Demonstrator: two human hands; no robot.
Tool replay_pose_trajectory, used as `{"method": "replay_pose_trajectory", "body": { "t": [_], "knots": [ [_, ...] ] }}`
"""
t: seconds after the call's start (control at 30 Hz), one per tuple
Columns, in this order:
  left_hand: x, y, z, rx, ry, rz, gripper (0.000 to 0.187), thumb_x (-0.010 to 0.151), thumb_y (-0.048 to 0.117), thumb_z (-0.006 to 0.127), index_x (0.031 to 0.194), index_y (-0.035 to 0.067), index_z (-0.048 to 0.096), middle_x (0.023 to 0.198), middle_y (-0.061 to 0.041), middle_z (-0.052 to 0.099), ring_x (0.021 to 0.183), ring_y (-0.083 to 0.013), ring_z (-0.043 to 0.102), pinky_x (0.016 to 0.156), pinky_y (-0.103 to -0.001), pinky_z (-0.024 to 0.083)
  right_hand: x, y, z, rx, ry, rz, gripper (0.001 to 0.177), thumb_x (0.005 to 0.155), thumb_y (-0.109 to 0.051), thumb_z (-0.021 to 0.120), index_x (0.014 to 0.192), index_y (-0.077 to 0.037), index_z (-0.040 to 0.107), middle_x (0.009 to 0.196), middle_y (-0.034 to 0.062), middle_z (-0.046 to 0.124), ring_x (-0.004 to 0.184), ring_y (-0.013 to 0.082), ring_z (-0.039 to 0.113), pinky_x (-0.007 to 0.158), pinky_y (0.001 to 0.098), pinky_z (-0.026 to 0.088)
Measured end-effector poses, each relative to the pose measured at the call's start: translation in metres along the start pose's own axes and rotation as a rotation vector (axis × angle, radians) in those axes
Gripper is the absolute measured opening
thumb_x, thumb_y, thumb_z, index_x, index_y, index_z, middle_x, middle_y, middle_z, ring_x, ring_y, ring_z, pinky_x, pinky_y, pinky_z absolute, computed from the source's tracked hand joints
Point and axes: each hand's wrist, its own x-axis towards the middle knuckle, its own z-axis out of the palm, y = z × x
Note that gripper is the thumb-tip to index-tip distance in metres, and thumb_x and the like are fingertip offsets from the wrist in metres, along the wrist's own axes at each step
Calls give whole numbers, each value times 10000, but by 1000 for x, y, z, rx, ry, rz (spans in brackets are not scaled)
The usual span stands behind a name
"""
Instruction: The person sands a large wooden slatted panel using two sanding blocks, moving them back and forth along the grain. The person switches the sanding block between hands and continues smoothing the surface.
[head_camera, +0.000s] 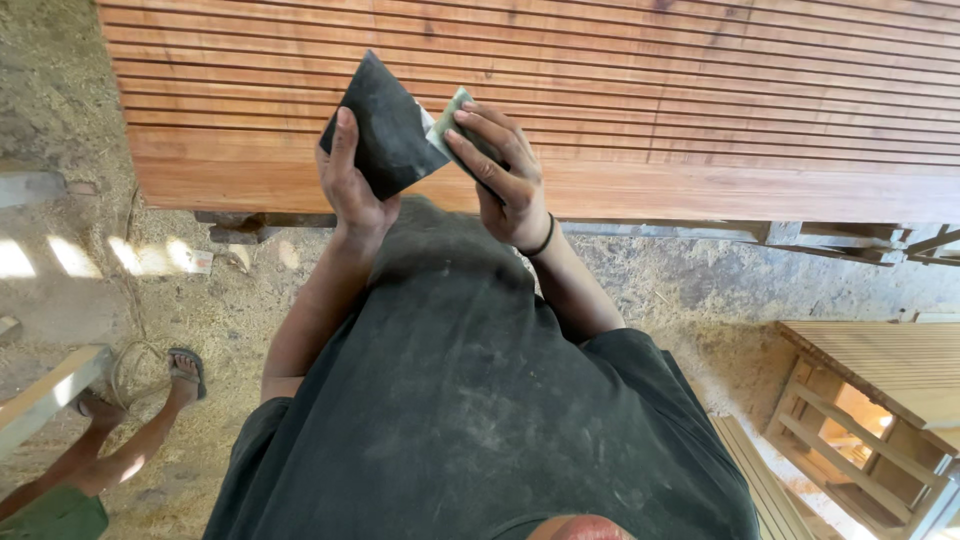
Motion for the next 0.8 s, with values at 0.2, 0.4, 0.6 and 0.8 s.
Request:
{"method": "replay_pose_trajectory", "body": {
  "t": [0.2,0.4,0.6,0.8],
  "knots": [
    [19,38,-6,816,-210,744,430,1096,278,633,1241,-113,527,1196,-241,627,1109,-292,665,930,-394,574,3,19,13,15,-121,84,544,818,184,551,1296,-23,709,1370,187,637,1334,358,610,1125,432,521],
    [18,43,-22,504,-118,210,293,1101,267,664,900,52,657,710,78,490,608,-31,412,519,-187,302,-1,0,-12,-50,-11,28,431,951,149,592,1327,-27,708,1402,149,637,1369,364,603,1111,455,533],
    [14,40,-9,642,-224,193,299,1139,243,588,1038,-19,692,758,58,440,641,-45,341,591,-257,234,9,-19,-31,-465,-108,-162,347,936,-33,640,1252,-91,773,1332,103,654,1283,330,603,959,465,520],
    [16,40,-4,633,-236,172,312,1159,238,598,974,-11,630,752,63,371,634,-47,291,593,-274,209,14,-19,-32,-501,-144,-163,334,991,-56,694,1316,-107,750,1381,92,626,1338,312,565,1014,487,513]
  ]
}}
